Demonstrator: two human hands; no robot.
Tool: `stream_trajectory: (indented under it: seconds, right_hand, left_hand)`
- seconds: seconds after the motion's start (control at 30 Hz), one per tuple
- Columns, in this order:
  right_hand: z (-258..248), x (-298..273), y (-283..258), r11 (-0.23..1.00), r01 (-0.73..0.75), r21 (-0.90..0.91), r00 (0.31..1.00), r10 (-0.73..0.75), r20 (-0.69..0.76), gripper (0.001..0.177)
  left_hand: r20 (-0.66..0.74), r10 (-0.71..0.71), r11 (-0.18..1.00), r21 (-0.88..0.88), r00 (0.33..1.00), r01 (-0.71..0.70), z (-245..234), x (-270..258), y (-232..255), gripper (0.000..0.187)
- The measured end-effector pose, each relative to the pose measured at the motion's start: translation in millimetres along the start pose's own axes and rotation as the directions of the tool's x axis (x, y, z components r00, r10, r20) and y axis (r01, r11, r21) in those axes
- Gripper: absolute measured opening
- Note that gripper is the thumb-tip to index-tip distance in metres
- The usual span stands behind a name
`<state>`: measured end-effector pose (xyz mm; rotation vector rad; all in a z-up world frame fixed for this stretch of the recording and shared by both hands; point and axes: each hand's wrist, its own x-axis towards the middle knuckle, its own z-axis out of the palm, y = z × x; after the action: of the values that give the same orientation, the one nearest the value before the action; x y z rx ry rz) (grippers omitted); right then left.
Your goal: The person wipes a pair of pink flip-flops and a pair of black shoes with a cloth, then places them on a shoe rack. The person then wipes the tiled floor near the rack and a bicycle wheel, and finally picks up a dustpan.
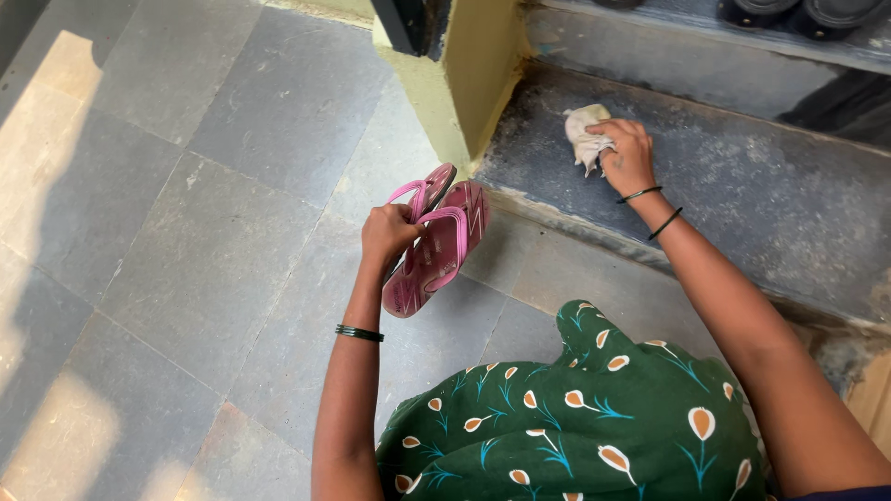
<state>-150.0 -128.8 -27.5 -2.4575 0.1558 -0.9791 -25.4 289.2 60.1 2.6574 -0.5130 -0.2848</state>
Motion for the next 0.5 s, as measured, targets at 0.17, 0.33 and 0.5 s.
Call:
stream_trajectory:
  seconds: [0.17, 0.33, 0.5]
  right_hand:
    - [-51, -28, 10, 0.966, -0.258, -0.027, 0.701, 0.206, 0.683, 0.053]
    - [-99, -41, 43, 0.893, -0.408, 0.190, 0.881, 0.329, 0.341, 0.044]
    - [-120, -77, 97, 0.895, -0.279, -0.348, 0.918, 0.355, 0.176, 0.051]
  left_hand:
    - [0.244, 0.057, 0.997, -0.069, 0.968, -0.041, -15, 2, 53, 0.020]
    - [0.346, 0.154, 0.977, -0.192, 0.926, -0.091, -25, 0, 115, 0.021]
    - [0.137, 0.273, 0.928, -0.299, 0.952, -0.223, -6, 14, 158, 0.020]
